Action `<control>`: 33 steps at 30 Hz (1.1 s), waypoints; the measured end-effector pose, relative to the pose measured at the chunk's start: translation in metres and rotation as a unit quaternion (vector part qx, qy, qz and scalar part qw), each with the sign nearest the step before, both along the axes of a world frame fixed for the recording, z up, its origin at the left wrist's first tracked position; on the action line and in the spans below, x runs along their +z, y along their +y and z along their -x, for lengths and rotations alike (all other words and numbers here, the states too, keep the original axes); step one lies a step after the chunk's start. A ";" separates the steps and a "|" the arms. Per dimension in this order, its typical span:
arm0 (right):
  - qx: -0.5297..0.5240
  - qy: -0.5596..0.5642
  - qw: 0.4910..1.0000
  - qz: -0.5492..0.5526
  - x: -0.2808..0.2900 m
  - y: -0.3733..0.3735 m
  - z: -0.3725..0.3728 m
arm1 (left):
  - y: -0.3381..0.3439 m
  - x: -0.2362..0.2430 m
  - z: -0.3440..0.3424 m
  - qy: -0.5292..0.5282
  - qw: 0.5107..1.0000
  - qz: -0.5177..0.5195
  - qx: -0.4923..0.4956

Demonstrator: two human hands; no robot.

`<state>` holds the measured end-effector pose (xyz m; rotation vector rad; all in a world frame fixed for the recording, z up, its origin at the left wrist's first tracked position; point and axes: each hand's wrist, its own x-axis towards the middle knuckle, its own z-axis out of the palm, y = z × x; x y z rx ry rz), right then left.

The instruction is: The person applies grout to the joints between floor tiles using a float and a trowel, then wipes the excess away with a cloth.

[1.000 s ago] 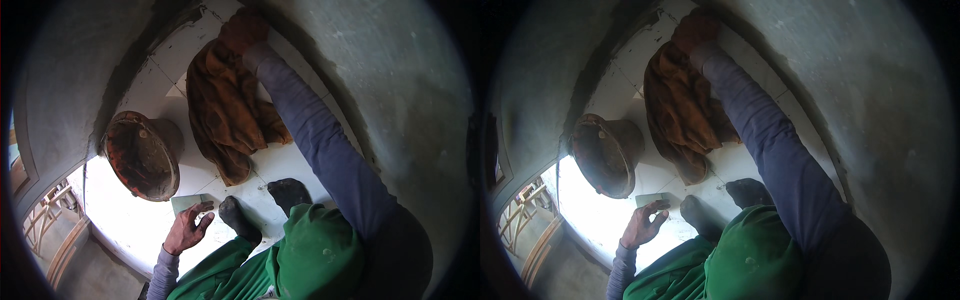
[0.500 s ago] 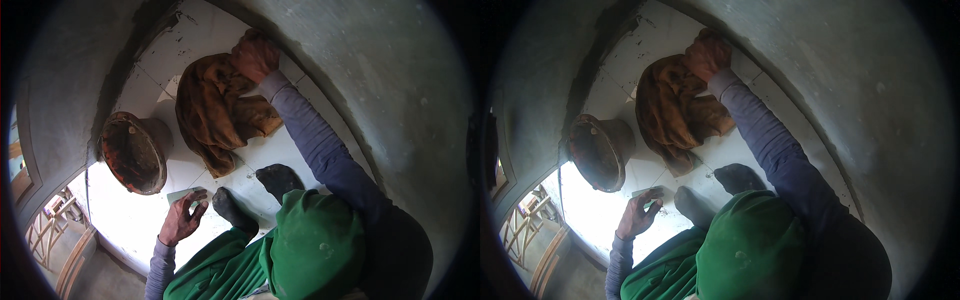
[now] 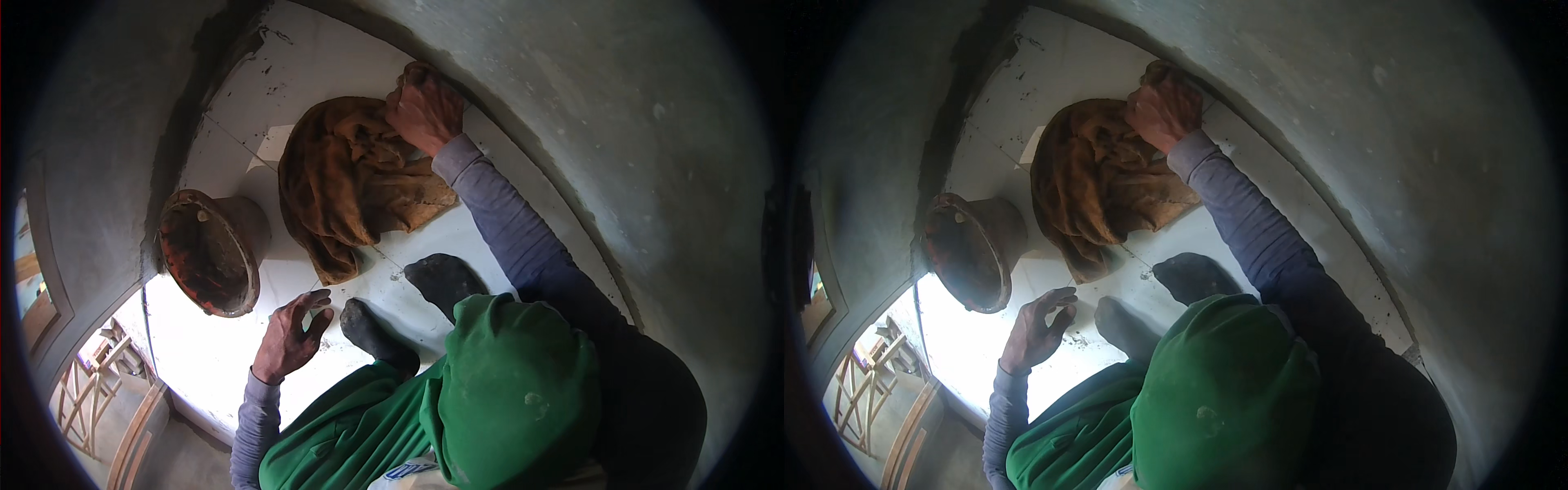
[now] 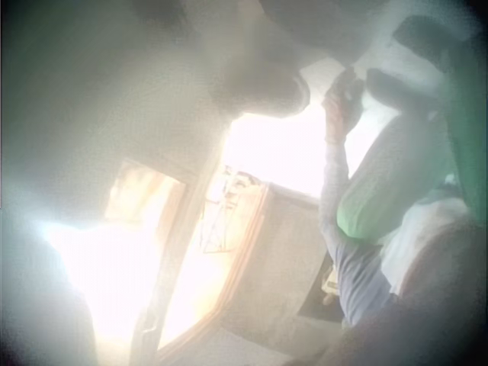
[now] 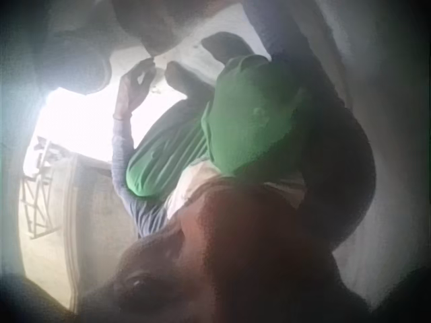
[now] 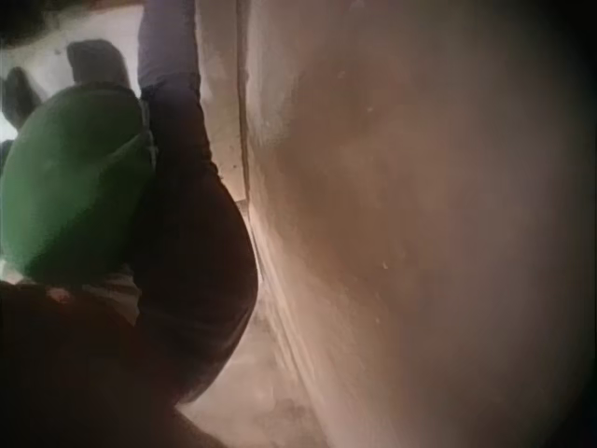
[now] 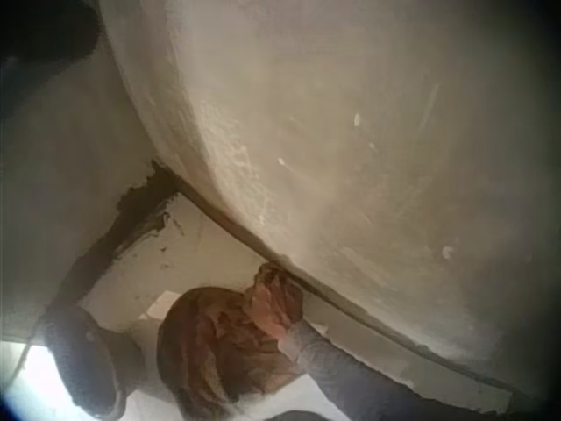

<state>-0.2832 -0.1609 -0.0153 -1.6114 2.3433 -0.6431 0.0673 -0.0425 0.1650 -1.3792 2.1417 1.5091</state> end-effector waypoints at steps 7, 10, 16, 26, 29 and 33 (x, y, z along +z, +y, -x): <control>-0.024 -0.002 1.000 -0.005 -0.002 0.031 0.013 | -0.010 0.000 0.017 -0.011 0.999 -0.005 -0.031; -0.026 0.029 0.999 -0.014 0.001 0.044 0.015 | -0.013 -0.002 0.019 -0.010 0.999 -0.004 -0.041; -0.032 0.018 0.998 -0.049 0.011 0.078 0.029 | -0.017 -0.007 0.025 0.000 0.999 -0.009 -0.052; -0.054 0.027 0.993 -0.104 0.012 0.136 0.046 | -0.025 -0.013 0.032 0.008 0.996 0.013 -0.086; -0.076 0.036 0.988 -0.132 0.016 0.158 0.049 | -0.024 -0.014 0.032 0.020 0.996 0.014 -0.087; -0.115 0.015 0.962 -0.246 0.033 0.207 0.073 | -0.021 -0.015 0.029 0.041 0.995 0.029 -0.088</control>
